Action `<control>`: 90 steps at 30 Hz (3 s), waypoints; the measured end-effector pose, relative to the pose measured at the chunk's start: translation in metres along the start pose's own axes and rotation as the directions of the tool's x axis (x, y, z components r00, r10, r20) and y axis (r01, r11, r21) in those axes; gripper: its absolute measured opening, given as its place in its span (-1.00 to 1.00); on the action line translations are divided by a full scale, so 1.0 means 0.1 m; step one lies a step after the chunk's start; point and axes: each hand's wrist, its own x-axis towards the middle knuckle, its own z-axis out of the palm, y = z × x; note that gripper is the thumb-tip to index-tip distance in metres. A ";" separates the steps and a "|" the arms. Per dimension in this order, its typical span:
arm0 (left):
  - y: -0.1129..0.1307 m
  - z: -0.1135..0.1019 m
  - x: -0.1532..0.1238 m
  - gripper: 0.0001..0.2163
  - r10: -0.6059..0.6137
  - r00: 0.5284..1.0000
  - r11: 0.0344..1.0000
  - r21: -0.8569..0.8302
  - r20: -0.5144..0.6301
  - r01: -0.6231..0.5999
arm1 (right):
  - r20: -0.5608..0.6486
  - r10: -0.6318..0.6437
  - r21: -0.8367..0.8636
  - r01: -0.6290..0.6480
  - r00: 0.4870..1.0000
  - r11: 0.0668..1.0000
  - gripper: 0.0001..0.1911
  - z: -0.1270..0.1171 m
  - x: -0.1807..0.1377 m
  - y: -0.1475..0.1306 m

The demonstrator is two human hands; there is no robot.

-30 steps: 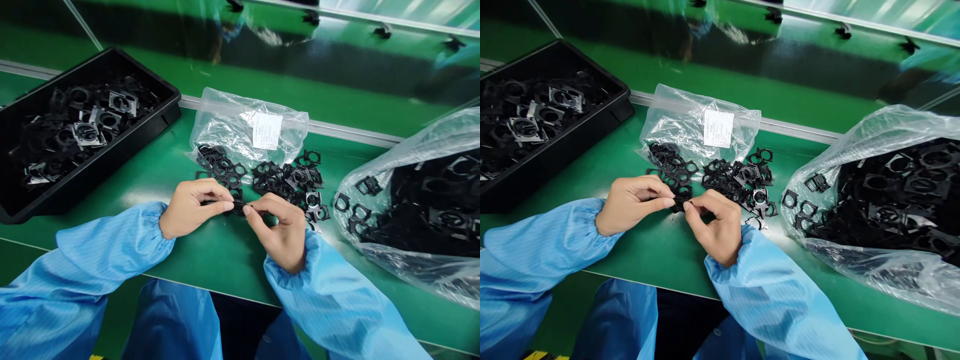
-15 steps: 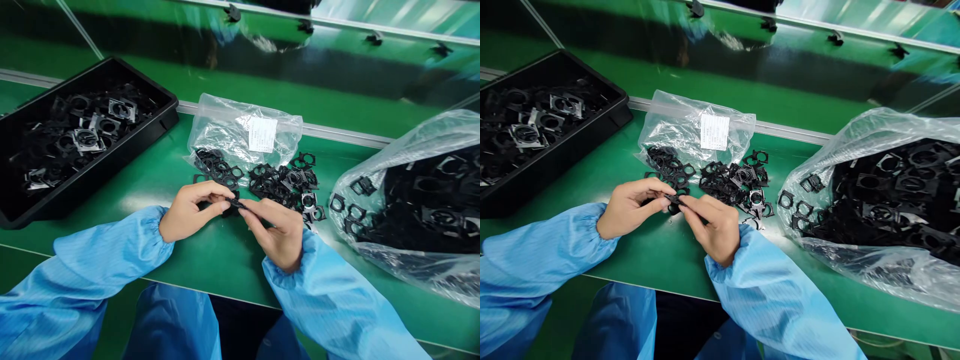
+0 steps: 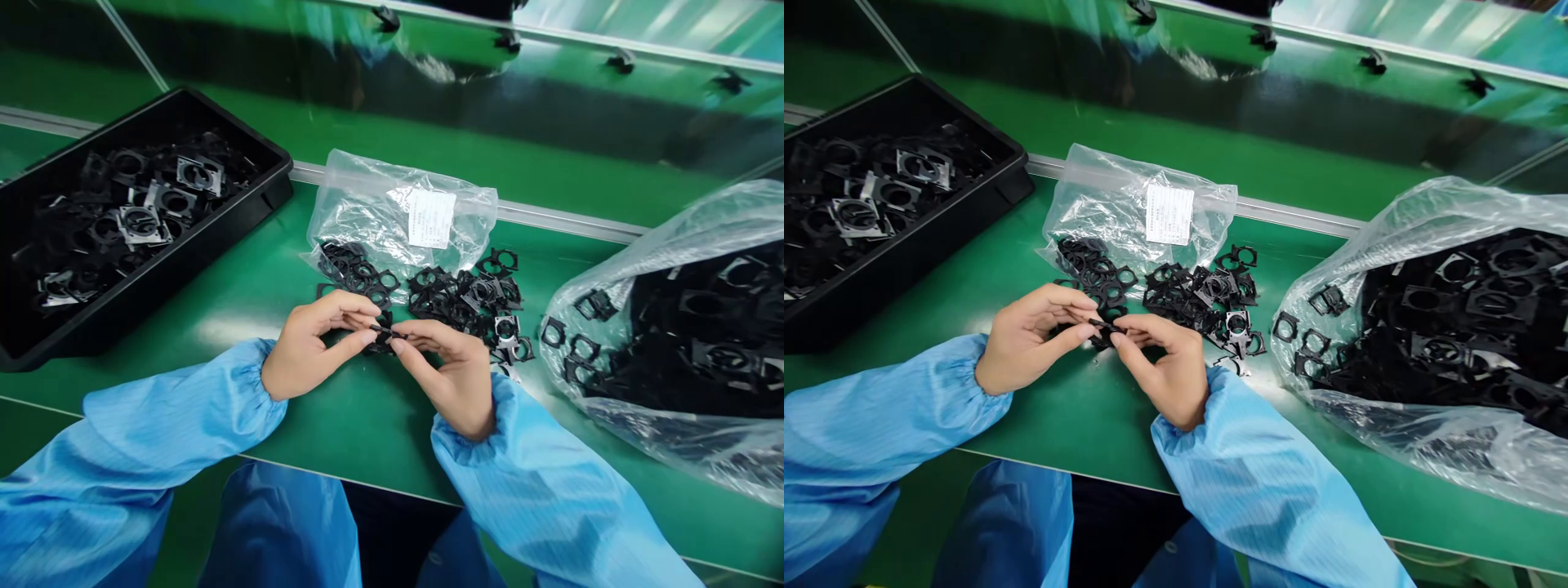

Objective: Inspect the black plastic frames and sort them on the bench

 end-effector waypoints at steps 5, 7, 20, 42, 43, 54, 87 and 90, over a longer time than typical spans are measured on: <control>-0.01 -0.03 0.01 -0.88 0.021 0.999 0.996 0.086 0.037 -0.025 | -0.028 -0.127 -0.118 0.123 0.992 0.985 -0.93 -0.02 0.02 -0.03; -0.01 -0.04 0.03 -0.94 0.055 0.998 0.988 0.139 0.040 -0.060 | -0.023 -0.172 -0.144 0.167 0.985 0.975 -0.92 -0.02 0.02 -0.04; 0.01 -0.05 0.06 -0.94 0.063 0.998 0.986 0.152 -0.006 -0.062 | -0.049 0.024 0.081 -0.020 0.999 0.997 -0.96 0.00 0.04 0.03; -0.02 -0.03 0.08 -0.73 -0.255 0.964 0.967 0.035 0.075 0.253 | 0.047 0.076 0.078 -0.080 0.996 0.994 -0.78 0.01 0.02 0.00; -0.02 -0.03 0.08 -0.74 -0.243 0.967 0.969 0.062 0.081 0.239 | 0.042 0.063 0.050 -0.065 0.997 0.997 -0.81 0.01 0.01 0.00; 0.03 -0.06 0.07 -0.79 -0.184 0.959 0.983 0.028 0.217 0.182 | 0.188 0.105 -0.010 -0.105 0.976 0.994 -0.62 -0.03 0.06 -0.03; 0.07 -0.09 0.12 -0.83 -0.323 0.917 0.927 -0.118 0.232 0.357 | 0.227 0.334 0.239 -0.385 0.915 0.891 -0.49 -0.01 0.11 -0.06; 0.07 -0.09 0.12 -0.83 -0.315 0.921 0.934 -0.099 0.229 0.344 | 0.242 0.346 0.255 -0.404 0.906 0.879 -0.48 -0.01 0.11 -0.05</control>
